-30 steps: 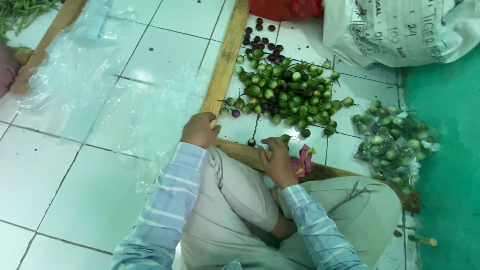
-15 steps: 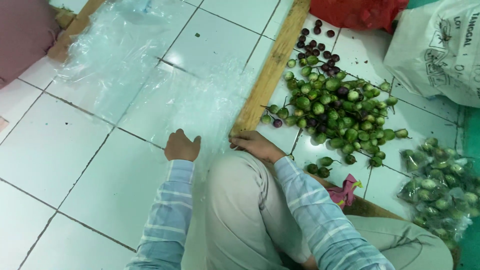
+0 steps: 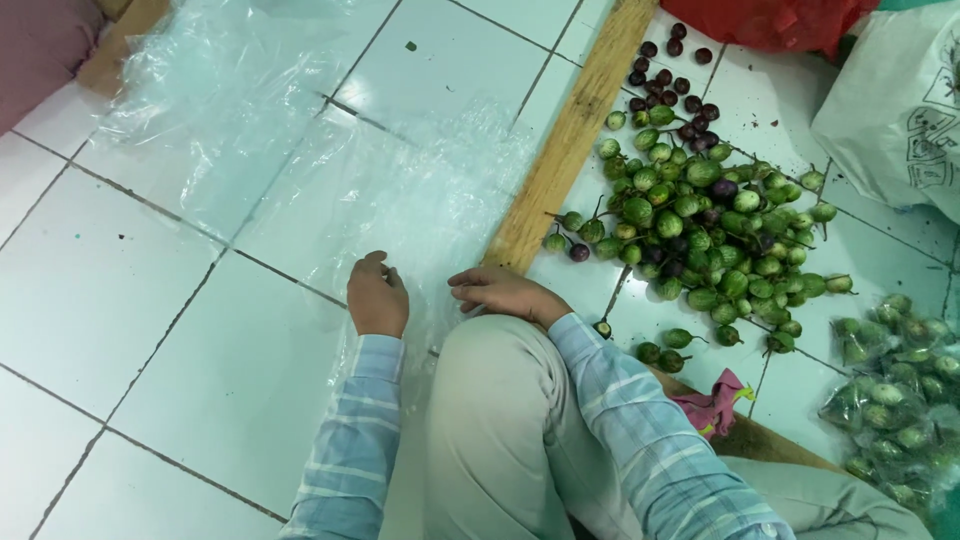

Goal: Cleaning small green vegetables with a cloth and placing them into plastic bags

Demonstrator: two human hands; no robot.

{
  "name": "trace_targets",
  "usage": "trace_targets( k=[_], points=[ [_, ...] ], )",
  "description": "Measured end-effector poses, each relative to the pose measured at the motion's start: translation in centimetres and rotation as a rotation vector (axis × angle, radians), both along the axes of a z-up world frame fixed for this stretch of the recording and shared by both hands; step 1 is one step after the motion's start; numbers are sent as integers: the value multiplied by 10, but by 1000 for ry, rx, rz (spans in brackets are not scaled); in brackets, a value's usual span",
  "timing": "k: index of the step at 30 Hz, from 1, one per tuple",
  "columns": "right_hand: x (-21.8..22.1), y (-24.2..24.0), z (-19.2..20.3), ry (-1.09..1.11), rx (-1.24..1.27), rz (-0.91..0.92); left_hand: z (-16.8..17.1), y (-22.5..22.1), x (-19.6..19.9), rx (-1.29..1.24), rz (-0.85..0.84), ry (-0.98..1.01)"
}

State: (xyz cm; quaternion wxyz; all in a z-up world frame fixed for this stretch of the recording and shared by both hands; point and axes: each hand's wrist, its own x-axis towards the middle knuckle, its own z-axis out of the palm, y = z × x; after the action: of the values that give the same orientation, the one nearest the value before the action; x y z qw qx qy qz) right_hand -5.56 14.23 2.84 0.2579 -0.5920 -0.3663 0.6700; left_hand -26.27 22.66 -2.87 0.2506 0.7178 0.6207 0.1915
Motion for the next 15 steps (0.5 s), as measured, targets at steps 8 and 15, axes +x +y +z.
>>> trace_targets(
  k=[8,15],
  points=[
    [19,-8,-40,-50,82,-240,53,-12,-4,35,-68,-474],
    [52,-37,53,164,311,-568,135,-36,28,116,-365,-605]
  ],
)
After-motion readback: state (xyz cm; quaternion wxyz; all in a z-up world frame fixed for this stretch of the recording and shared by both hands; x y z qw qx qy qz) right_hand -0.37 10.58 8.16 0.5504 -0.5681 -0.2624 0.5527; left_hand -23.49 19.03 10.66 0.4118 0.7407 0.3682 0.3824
